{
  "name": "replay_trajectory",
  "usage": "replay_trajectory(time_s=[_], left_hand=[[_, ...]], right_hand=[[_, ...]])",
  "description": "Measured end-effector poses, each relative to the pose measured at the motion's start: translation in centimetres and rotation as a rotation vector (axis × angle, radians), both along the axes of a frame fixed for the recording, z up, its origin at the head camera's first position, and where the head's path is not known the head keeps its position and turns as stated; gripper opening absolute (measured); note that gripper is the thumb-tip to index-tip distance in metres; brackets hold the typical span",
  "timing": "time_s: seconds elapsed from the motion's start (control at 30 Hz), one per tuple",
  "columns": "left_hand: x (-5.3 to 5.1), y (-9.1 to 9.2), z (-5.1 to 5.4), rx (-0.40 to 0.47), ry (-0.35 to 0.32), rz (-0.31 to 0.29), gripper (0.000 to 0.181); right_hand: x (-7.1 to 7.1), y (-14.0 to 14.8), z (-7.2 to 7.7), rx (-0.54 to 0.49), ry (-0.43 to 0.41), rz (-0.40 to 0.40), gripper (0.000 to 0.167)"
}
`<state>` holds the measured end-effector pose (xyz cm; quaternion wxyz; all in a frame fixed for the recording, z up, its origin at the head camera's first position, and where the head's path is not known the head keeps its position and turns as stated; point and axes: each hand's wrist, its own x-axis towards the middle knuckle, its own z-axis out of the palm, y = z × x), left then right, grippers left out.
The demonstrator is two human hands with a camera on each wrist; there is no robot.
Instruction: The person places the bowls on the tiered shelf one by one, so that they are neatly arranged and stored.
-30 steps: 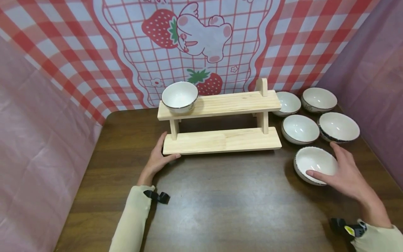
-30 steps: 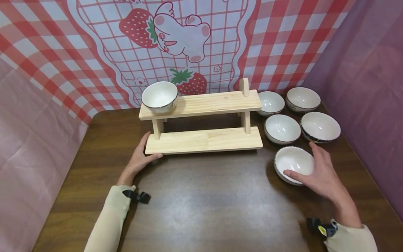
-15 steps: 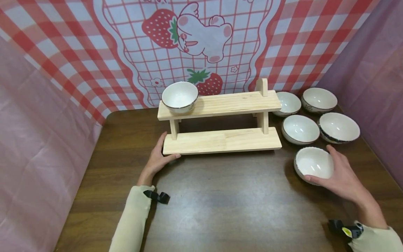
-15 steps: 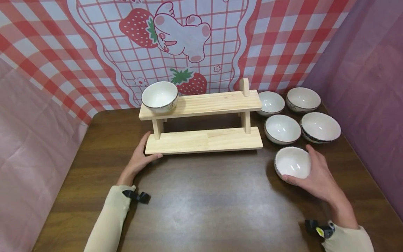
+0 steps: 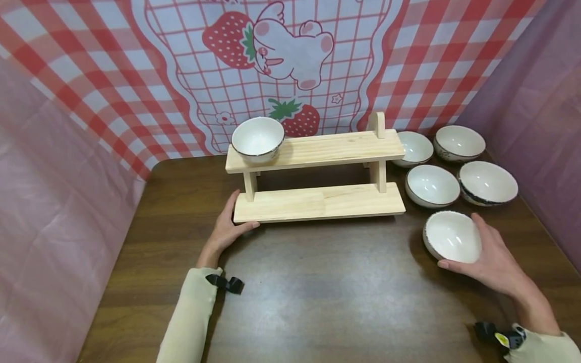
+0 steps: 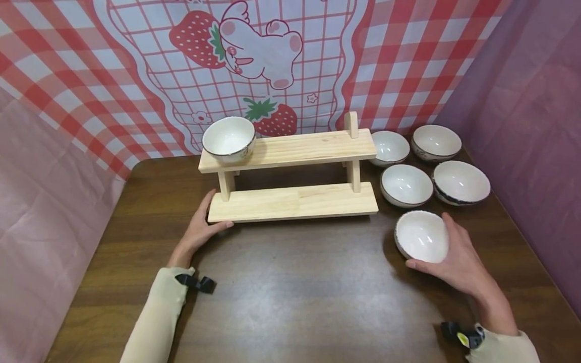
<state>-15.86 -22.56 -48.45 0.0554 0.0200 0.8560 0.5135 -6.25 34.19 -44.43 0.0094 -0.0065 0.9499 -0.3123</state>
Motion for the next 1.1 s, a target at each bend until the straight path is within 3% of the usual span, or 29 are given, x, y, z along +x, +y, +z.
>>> replay_trajectory(time_s=[0.4,1.1], left_hand=[[0.08,0.0,0.31,-0.002,0.013,-0.001,0.108],[0.17,-0.02,0.37,-0.001,0.011,-0.01,0.107]], right_hand=[[-0.03,-0.28,0.07,-0.002,-0.032,-0.054,0.129],[0.27,-0.56,-0.11,-0.035,-0.013,-0.117,0.127]])
